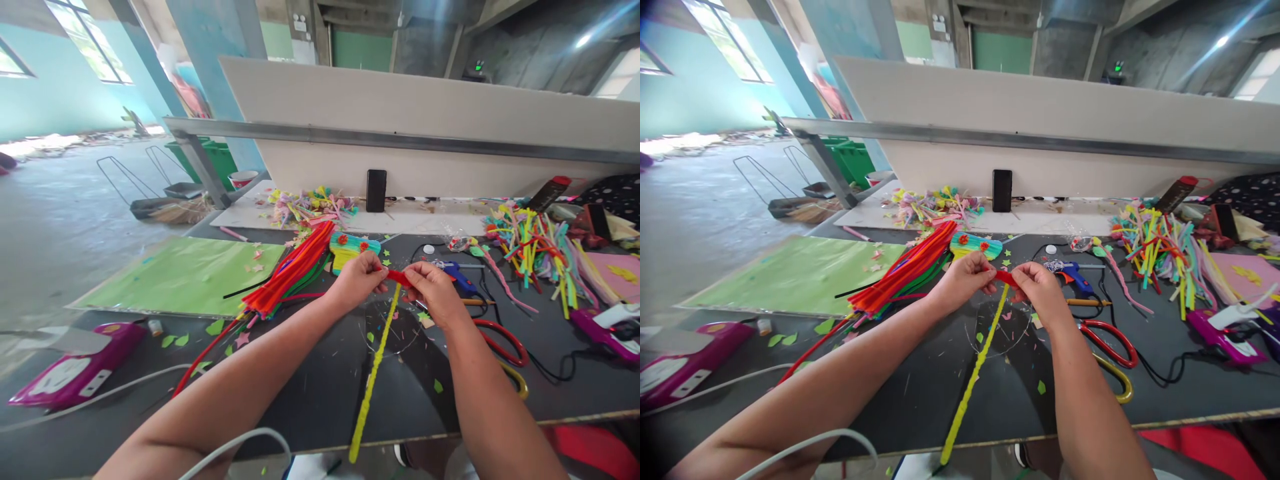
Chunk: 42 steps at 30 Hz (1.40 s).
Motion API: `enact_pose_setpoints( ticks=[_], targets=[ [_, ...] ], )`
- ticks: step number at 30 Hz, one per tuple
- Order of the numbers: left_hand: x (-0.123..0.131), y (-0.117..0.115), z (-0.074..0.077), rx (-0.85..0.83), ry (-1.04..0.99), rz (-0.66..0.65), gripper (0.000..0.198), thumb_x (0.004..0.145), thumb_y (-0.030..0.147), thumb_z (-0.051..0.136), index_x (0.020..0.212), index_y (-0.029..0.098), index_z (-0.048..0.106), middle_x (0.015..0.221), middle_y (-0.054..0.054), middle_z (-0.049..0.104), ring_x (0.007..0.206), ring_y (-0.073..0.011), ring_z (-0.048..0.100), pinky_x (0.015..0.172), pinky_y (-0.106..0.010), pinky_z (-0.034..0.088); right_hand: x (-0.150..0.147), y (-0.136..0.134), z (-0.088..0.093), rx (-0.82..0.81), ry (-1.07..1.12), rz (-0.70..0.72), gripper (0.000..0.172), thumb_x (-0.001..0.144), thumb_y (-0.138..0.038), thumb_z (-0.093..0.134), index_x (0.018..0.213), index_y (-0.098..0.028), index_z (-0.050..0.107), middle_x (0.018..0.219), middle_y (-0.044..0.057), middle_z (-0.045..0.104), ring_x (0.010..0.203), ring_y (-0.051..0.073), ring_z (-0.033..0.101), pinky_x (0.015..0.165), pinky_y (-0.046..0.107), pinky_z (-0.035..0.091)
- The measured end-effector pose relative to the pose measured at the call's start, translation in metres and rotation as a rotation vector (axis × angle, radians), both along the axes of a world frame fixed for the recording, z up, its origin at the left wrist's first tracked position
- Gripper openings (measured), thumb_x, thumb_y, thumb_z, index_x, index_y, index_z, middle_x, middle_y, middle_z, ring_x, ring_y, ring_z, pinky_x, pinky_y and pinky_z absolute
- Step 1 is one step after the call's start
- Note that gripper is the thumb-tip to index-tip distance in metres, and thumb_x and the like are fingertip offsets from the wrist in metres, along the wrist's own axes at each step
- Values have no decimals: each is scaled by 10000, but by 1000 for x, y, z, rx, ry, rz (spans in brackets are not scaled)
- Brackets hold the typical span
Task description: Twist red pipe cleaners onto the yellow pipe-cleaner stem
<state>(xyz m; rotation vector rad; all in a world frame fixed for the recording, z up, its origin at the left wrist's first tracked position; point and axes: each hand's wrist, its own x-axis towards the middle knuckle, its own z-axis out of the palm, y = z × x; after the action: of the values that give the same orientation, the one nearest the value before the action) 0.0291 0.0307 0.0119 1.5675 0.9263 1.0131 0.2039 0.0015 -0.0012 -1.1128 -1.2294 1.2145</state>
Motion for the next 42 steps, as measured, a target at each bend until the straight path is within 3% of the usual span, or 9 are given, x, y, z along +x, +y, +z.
enact_pose_setpoints(
  ticks=[2,6,13,25,36,42],
  targets=[
    [0,-1,2,0,27,0,133,766,220,584,732,156,473,535,34,575,496,-101,594,507,-203,472,0,0,0,4,-83,50,263,685,-353,703,859,-187,596,661,-26,610,477,100,533,508,258,483],
    [-1,0,2,-19,-15,-51,137,751,226,612,748,144,502,572,26,585,532,-98,597,547,-213,481,1,0,0,-28,-228,81,210,699,-345,688,754,-160,607,604,7,632,465,135,582,474,248,447],
    [-4,3,1,-65,-84,-120,176,745,279,629,800,135,544,635,17,597,580,-104,612,607,-244,504,5,-1,2,-32,-142,98,273,737,-420,646,731,-150,612,584,23,645,421,122,573,431,219,417],
    [-6,7,-6,84,-34,-104,90,706,175,594,726,147,511,729,3,605,594,-88,581,596,-224,473,7,0,0,-10,-107,120,306,798,-468,566,735,-172,602,582,8,632,378,89,478,388,209,346],
    [-8,13,-10,196,-62,-114,90,717,173,619,710,136,537,821,-18,598,719,-93,543,671,-215,432,7,-1,2,-71,-130,137,289,796,-449,559,739,-173,622,575,23,651,400,120,514,427,238,390],
    [-12,9,-1,324,73,-183,162,738,202,626,857,147,529,919,-48,610,796,-121,573,730,-240,451,8,-3,4,-81,-96,156,288,782,-452,579,712,-173,596,539,3,618,374,105,495,406,225,387]
  ],
)
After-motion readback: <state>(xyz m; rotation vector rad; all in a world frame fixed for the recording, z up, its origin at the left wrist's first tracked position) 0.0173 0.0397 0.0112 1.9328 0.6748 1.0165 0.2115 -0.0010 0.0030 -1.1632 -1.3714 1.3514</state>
